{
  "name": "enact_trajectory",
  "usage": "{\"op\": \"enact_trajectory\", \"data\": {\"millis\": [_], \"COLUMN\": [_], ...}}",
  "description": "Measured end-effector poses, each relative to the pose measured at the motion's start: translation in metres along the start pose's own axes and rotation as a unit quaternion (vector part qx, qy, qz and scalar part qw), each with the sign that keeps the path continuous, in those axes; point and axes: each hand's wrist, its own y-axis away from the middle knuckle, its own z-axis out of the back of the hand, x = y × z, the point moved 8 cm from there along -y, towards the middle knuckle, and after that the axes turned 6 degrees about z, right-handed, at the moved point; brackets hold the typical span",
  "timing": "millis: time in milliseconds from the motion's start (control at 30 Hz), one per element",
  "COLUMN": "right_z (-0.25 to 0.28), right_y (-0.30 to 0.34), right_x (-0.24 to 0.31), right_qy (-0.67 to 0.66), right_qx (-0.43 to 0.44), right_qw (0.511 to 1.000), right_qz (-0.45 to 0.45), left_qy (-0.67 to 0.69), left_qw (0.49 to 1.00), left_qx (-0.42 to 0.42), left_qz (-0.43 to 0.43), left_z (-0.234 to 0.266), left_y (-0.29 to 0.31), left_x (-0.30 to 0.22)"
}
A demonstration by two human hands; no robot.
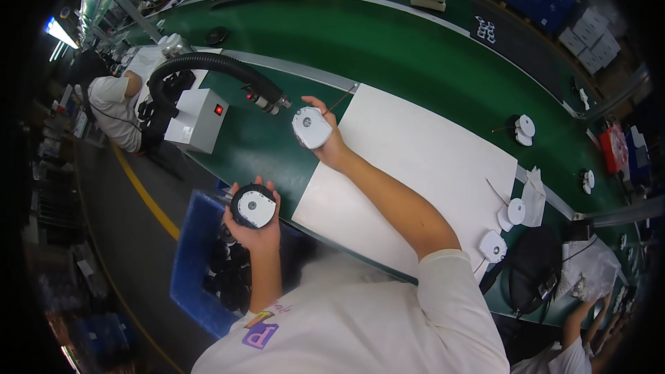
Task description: The person assembles LED light fixtures by hand, connecting wires to an LED light base and attaching a plastic cover.
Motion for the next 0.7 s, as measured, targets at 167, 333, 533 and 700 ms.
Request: {"op": "enact_trajectory", "data": {"millis": [167, 333, 533, 700], "right_z": [0.0, 0.002, 0.014, 0.027], "right_y": [-0.007, -0.024, -0.028, -0.016], "right_x": [-0.007, -0.017, -0.031, -0.008], "right_qy": [-0.021, 0.004, -0.007, 0.085], "right_qx": [-0.01, -0.035, -0.041, -0.087], "right_qw": [1.0, 0.999, 0.998, 0.992], "right_qz": [-0.019, 0.001, -0.049, -0.025], "left_qy": [0.006, 0.039, 0.024, -0.078], "left_qw": [0.999, 0.992, 0.987, 0.994], "left_qx": [0.02, 0.05, 0.063, 0.019], "left_qz": [0.027, 0.107, 0.143, 0.078], "left_z": [0.001, -0.02, -0.04, -0.051], "left_y": [-0.006, -0.01, -0.041, -0.1], "left_x": [-0.001, 0.017, 0.032, 0.029]}}
